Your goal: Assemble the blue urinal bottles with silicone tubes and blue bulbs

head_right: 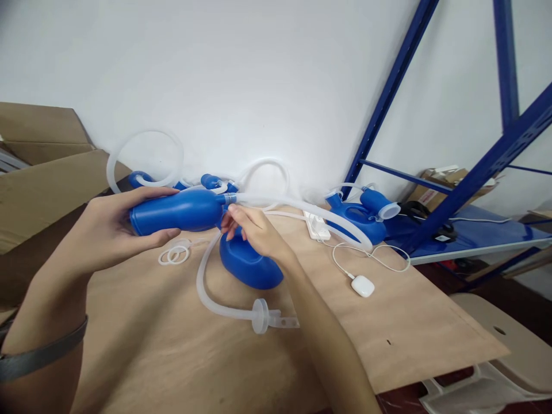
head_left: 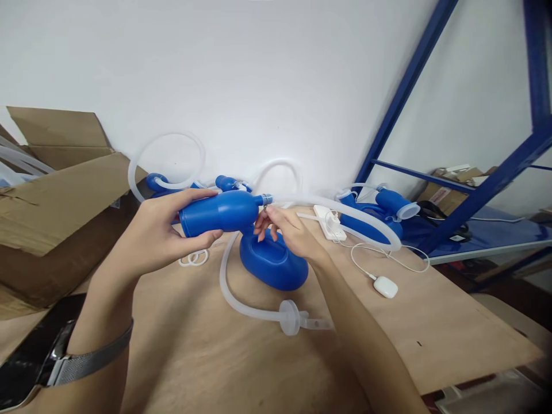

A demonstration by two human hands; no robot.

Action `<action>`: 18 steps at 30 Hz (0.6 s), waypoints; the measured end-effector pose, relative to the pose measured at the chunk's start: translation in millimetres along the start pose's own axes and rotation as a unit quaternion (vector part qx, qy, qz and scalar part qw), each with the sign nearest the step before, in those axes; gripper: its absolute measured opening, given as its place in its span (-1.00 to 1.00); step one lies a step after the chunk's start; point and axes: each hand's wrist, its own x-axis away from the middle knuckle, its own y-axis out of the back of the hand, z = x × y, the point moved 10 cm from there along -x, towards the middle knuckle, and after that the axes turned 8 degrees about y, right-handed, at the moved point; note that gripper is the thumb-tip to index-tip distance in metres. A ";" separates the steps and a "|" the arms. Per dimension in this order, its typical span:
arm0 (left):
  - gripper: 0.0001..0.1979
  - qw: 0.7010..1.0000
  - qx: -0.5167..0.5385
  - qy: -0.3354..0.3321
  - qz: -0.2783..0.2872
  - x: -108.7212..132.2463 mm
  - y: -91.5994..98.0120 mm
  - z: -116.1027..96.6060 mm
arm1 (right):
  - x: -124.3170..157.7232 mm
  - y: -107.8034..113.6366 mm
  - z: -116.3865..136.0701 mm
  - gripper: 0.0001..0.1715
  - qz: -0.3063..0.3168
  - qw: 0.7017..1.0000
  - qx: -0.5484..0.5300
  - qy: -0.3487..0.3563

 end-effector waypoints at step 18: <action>-0.38 0.998 -0.020 -0.046 -0.030 6.7 9.1 -8.7 | -2.7 -21.3 2.9 -0.44 -0.099 0.947 -0.304 -0.017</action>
